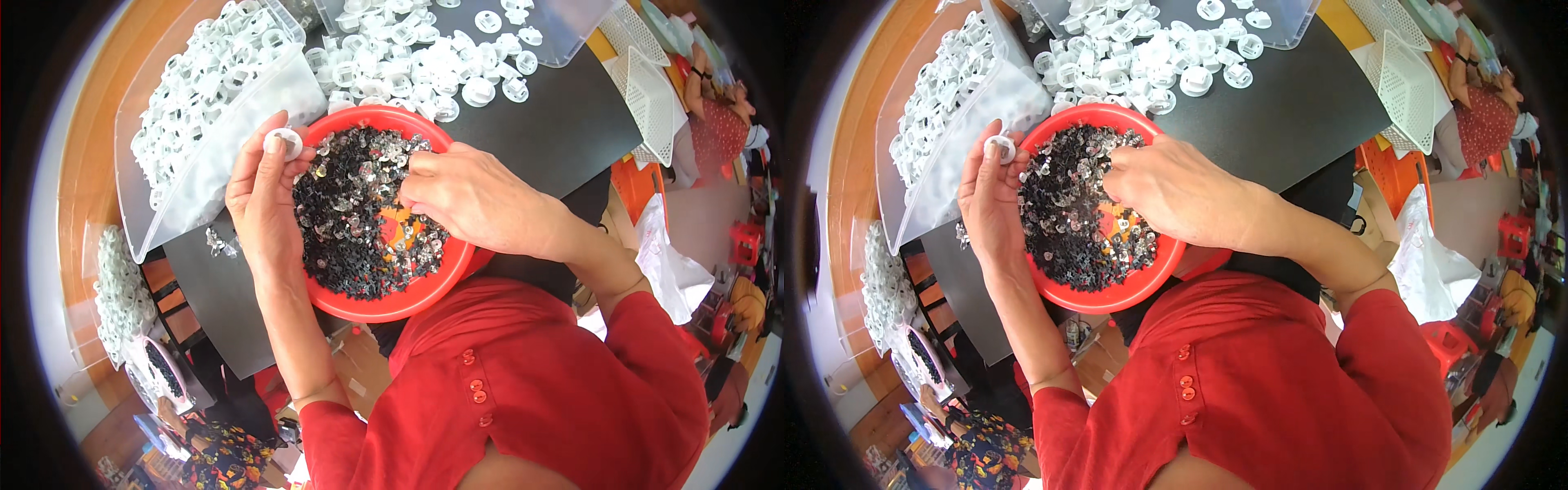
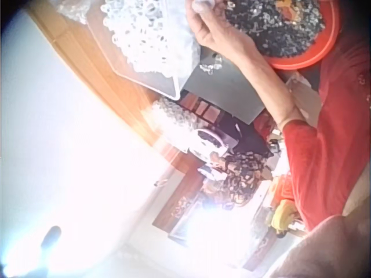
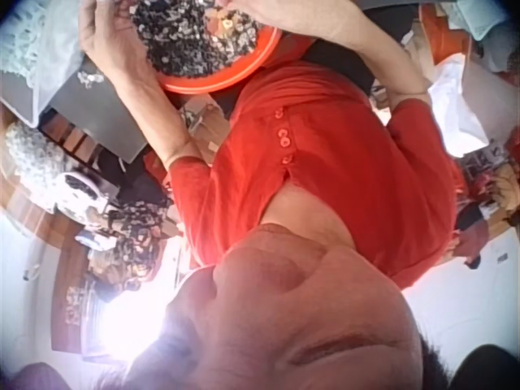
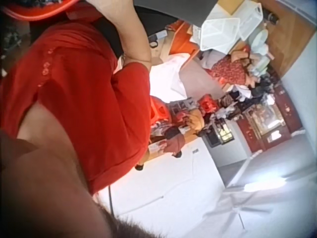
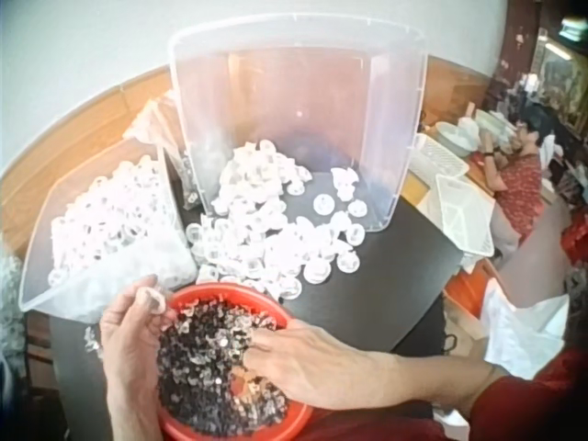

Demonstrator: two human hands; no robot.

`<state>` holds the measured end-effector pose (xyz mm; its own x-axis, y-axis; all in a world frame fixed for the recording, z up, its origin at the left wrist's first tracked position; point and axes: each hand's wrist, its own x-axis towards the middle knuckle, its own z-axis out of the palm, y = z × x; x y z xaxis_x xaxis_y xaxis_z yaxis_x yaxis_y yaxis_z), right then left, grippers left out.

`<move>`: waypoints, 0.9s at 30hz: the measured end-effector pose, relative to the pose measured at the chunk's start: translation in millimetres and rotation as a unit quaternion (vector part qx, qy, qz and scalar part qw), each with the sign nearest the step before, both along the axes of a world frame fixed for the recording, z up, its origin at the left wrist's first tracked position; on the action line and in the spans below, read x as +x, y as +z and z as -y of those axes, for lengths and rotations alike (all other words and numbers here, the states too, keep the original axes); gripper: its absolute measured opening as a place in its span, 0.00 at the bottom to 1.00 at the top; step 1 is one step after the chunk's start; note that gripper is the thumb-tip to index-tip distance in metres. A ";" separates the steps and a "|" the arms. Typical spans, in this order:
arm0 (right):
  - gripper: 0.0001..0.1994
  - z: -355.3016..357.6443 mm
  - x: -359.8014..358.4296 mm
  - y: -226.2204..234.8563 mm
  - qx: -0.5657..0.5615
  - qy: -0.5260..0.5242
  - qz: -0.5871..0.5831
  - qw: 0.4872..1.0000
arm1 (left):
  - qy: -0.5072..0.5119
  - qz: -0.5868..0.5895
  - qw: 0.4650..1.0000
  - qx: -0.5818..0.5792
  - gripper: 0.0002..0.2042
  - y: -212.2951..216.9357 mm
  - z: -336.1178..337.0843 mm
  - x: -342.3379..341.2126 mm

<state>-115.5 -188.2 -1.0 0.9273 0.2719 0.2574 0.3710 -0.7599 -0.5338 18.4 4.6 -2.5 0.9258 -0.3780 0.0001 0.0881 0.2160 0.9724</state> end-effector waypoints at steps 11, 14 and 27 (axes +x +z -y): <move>0.07 -15.2 3.6 -18.9 -0.040 -0.028 0.058 0.997 | 0.013 0.073 0.997 0.030 0.13 42.8 -8.8 -44.2; 0.07 -17.5 5.6 -17.7 -0.067 -0.028 0.068 0.995 | -0.003 0.083 0.995 0.062 0.14 40.3 -14.7 -68.6; 0.05 -36.5 1.1 13.4 0.070 -0.136 0.305 0.940 | 0.028 -0.024 0.998 -0.046 0.08 1.9 6.2 -104.1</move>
<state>-114.4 -151.8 12.3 0.6262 -0.0301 0.7791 0.4420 -0.8095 -0.3865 -85.8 -1.6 -0.6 0.9455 -0.3254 -0.0131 0.1200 0.3108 0.9429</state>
